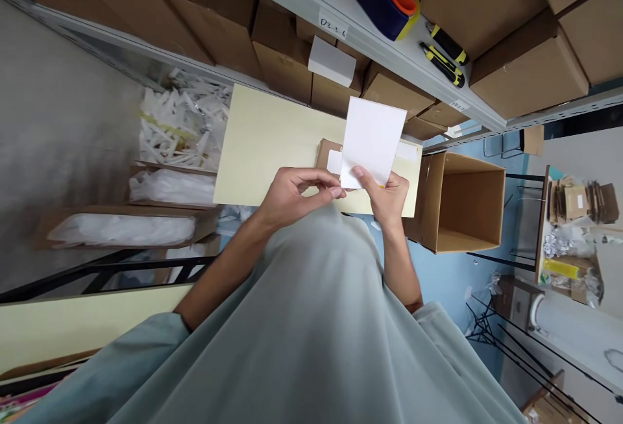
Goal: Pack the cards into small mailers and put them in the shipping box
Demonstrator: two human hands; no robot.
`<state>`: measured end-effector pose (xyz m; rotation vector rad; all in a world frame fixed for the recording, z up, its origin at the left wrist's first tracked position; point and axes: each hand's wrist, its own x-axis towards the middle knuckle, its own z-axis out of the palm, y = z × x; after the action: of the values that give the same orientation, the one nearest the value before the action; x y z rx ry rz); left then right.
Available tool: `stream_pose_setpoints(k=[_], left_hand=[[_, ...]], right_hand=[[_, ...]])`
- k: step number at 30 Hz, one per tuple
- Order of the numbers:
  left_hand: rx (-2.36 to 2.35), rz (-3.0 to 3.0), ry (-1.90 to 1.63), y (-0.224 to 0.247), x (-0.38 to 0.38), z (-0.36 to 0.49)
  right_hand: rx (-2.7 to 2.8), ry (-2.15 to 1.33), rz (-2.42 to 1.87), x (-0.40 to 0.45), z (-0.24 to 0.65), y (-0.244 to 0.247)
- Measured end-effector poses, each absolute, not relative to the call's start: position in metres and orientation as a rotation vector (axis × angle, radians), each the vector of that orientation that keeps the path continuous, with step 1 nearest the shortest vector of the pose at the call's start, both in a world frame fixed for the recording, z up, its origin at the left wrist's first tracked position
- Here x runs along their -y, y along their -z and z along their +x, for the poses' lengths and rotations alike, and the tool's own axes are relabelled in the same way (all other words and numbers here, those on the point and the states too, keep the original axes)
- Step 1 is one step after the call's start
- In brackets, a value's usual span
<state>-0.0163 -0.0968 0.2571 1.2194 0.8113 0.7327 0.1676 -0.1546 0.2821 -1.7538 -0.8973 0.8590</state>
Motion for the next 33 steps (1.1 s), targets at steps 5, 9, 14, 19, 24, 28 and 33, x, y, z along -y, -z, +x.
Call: stream_pose_setpoints(k=[5,9,14,19,24,28,33], left_hand=[[-0.833,1.192,-0.734,-0.257,0.094,-0.024],[-0.795,1.197,-0.736,-0.259,0.092,-0.028],[-0.727,1.189,-0.752,-0.262,0.088,-0.032],[-0.678,1.242,-0.754,-0.263,0.08,-0.039],[-0.712,1.29,-0.749,-0.256,0.07,-0.048],[-0.74,1.297,-0.765,-0.246,0.064,-0.056],[-0.713,1.36,-0.769,-0.241,0.056,-0.068]], right_hand=[[0.892,-0.833,-1.777,0.154,0.158,-0.286],[0.883,-0.848,-1.792,0.153,0.152,-0.287],[0.849,-0.83,-1.772,0.151,0.143,-0.287],[0.815,-0.973,-1.739,0.141,0.136,-0.274],[0.995,-0.893,-1.89,0.139,0.131,-0.259],[1.149,-0.697,-1.838,0.149,0.117,-0.27],[1.217,-0.818,-1.754,0.148,0.099,-0.283]])
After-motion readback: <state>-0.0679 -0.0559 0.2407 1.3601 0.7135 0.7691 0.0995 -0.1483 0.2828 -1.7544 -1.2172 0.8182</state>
